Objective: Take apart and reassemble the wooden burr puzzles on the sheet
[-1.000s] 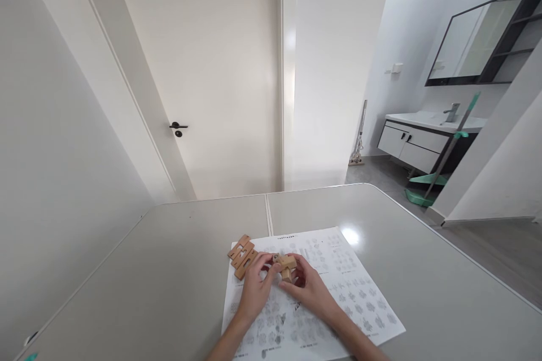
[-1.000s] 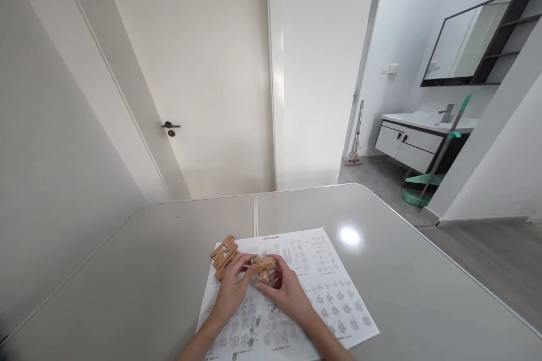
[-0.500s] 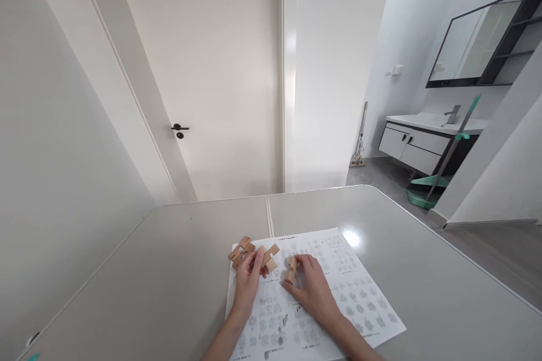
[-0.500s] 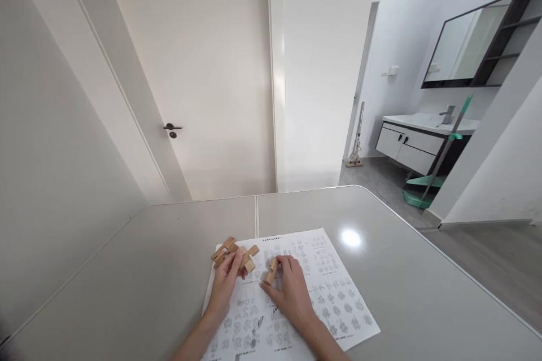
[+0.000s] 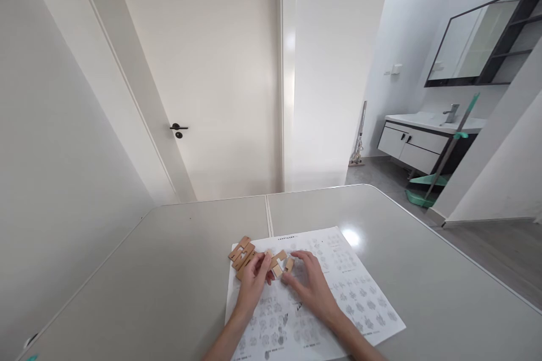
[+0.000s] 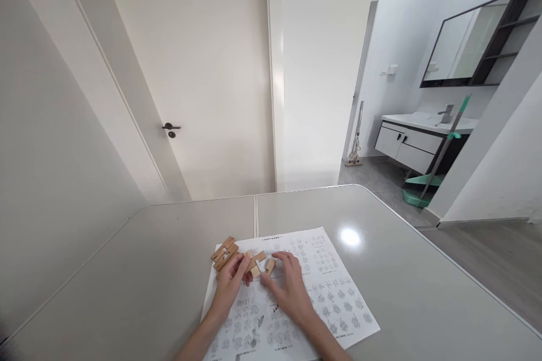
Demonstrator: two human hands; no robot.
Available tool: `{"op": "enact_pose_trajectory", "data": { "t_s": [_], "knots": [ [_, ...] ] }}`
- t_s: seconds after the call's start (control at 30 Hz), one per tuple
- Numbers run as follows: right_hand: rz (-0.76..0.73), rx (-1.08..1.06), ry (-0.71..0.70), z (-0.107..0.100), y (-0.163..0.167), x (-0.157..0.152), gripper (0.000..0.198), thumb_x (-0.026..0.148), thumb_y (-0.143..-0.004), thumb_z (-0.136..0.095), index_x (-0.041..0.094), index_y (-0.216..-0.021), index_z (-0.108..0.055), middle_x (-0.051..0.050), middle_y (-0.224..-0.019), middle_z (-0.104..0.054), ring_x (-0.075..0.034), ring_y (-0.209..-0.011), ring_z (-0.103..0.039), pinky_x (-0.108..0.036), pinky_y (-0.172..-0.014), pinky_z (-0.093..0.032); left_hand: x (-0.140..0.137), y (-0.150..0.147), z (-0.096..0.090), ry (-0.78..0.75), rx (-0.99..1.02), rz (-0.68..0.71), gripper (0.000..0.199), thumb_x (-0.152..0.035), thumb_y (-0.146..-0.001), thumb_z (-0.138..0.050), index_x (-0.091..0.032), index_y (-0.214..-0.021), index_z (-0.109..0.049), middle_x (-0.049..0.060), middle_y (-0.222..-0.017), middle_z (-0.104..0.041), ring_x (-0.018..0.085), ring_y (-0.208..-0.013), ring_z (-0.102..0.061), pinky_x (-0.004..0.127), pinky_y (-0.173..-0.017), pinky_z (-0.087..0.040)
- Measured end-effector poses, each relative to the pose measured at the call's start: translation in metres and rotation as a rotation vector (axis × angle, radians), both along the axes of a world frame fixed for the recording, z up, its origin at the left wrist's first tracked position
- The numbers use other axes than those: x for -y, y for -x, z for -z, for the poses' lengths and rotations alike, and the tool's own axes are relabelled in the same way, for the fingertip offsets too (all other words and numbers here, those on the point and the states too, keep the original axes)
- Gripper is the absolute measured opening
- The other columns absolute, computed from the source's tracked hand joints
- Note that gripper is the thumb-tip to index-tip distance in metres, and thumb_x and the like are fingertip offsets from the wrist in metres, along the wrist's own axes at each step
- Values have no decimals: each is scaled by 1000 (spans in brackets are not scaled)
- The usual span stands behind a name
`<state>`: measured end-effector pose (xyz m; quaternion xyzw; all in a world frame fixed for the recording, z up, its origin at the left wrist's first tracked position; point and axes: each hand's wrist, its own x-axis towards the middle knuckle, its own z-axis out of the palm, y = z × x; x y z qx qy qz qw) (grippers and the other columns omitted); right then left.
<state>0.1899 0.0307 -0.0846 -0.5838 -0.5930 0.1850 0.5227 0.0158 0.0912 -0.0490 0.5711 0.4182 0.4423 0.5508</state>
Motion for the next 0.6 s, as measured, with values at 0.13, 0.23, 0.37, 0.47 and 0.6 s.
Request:
{"op": "enact_pose_trajectory", "data": {
  "t_s": [0.13, 0.23, 0.37, 0.47, 0.6],
  "knots": [
    [-70, -156, 17, -10, 0, 1, 27, 47, -101, -50, 26, -108, -66, -10, -119, -65, -28, -119, -59, -43, -101, -50, -2, 0, 7, -43, -37, 59, 45, -63, -87, -62, -19, -91, -66, -1, -67, -61, 15, -59, -58, 24, -55, -45],
    [-92, -173, 5, -13, 0, 1, 30, 50, -101, -50, 25, -102, -67, -10, -113, -67, -28, -113, -60, -41, -100, -49, 0, 0, 8, -93, -68, 107, 43, -60, -90, -61, -18, -94, -67, 1, -74, -64, 15, -61, -59, 24, -54, -44],
    [-124, -170, -2, -18, -1, 2, 31, 50, -102, -49, 24, -93, -65, -9, -102, -67, -27, -104, -62, -39, -93, -50, 6, -1, 4, -152, -121, 164, 36, -53, -93, -61, -18, -98, -69, 5, -82, -69, 17, -66, -64, 24, -56, -48],
    [-128, -161, -10, -23, -1, 4, 30, 48, -101, -50, 24, -87, -63, -8, -98, -66, -26, -99, -62, -37, -89, -50, 9, -1, 0, -175, -161, 164, 32, -51, -92, -63, -19, -95, -70, 5, -82, -71, 18, -69, -66, 26, -60, -52],
    [-129, -126, -51, -25, 0, 6, 28, 46, -99, -56, 24, -84, -64, -8, -98, -66, -27, -99, -62, -39, -90, -50, 10, -1, 0, -198, -172, 135, 31, -50, -91, -64, -19, -90, -69, 5, -81, -71, 20, -72, -67, 28, -66, -54]
  ]
}}
